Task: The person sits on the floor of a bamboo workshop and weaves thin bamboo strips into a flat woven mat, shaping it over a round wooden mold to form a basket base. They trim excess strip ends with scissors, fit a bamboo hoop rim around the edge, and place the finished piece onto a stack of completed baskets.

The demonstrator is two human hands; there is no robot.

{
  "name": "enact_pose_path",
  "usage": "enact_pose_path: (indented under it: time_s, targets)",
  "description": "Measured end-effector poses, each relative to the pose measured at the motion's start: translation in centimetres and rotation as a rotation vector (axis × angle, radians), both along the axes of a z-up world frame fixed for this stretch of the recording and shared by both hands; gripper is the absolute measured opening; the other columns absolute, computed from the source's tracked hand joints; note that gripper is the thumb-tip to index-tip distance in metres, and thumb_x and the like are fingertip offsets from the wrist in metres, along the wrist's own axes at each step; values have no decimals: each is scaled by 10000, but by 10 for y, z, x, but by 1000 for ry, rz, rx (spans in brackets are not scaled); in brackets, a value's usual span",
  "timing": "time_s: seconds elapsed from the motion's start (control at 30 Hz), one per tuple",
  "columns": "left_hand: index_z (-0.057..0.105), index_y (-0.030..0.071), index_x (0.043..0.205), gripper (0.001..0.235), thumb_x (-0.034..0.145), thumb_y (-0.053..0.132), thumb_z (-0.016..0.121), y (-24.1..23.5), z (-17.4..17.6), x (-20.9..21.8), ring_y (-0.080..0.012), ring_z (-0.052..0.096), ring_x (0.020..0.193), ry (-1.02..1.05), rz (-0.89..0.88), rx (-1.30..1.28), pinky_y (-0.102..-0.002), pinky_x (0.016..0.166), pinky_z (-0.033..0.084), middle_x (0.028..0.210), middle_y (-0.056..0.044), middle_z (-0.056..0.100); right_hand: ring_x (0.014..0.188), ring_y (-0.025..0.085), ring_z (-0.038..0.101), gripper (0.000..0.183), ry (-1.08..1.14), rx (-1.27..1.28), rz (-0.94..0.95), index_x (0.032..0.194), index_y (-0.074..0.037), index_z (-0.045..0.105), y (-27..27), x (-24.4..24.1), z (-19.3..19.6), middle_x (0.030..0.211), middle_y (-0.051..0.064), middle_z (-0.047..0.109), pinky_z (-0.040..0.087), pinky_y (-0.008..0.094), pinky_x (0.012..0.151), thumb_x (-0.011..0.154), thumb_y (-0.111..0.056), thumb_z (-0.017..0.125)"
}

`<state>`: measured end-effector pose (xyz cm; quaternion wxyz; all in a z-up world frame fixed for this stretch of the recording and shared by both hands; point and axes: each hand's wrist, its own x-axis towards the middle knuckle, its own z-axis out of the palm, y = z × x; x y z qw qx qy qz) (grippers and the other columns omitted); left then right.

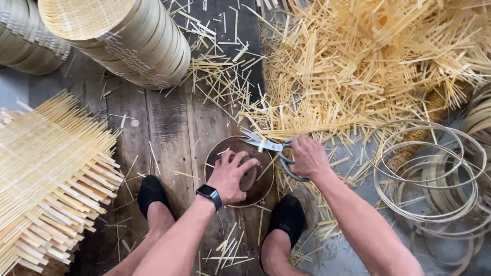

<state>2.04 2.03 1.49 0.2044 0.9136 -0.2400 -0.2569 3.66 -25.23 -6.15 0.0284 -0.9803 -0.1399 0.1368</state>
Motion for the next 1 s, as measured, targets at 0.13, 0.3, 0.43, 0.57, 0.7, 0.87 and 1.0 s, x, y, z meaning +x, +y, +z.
enact_pose_path:
  time_s: [0.13,0.3,0.43,0.57,0.7,0.87,1.0]
  targets:
    - [511,287,1343,919,503,148,859,8,0,2,-425,381,1329,-31,-31,-36,-592,1047,398,1436,-83,465,850,276,729,227,230,15,-51,986,-83,691,-29,-7,-29,949,125,724,583,428,784,900,-291,664]
    - [564,336,1311,897,479,122,824,6,1,-6,-389,419,1341,-23,11,-72,-551,1098,409,1416,-49,499,815,346,698,483,178,249,-433,911,-70,738,-77,-34,4,846,191,733,547,456,742,715,-499,839]
    - [567,324,1322,912,482,242,912,-16,3,-29,-444,388,1310,-131,363,-104,-572,1092,381,1364,-68,514,760,265,761,438,654,284,-389,936,-136,805,-120,-62,-20,802,133,779,557,418,732,664,-479,803]
    - [504,319,1419,944,585,522,895,-20,3,-31,-418,417,1299,-66,633,65,-543,1095,392,1388,-117,486,766,289,727,489,845,184,-152,882,-101,815,-144,-49,-88,829,128,776,547,436,728,648,-529,840]
    - [453,258,1510,992,673,633,833,10,-19,-23,-444,393,1331,50,629,-63,-529,1107,368,1460,-192,442,911,400,714,768,281,36,-490,919,53,774,-212,28,-128,952,282,738,562,459,876,812,-705,710]
    - [517,112,1475,852,808,591,744,40,-64,7,-418,474,1340,-104,690,-197,-493,1135,370,1423,-226,545,977,364,719,790,83,172,-1265,994,33,762,-175,82,-11,1073,230,736,562,457,838,630,-658,875]
    - [641,87,1359,642,908,543,674,47,-111,30,-396,536,1327,-157,660,-252,-461,1140,400,1411,-208,609,953,358,724,817,74,395,-1110,1126,-13,709,-169,39,-96,1061,236,734,574,451,812,625,-622,921]
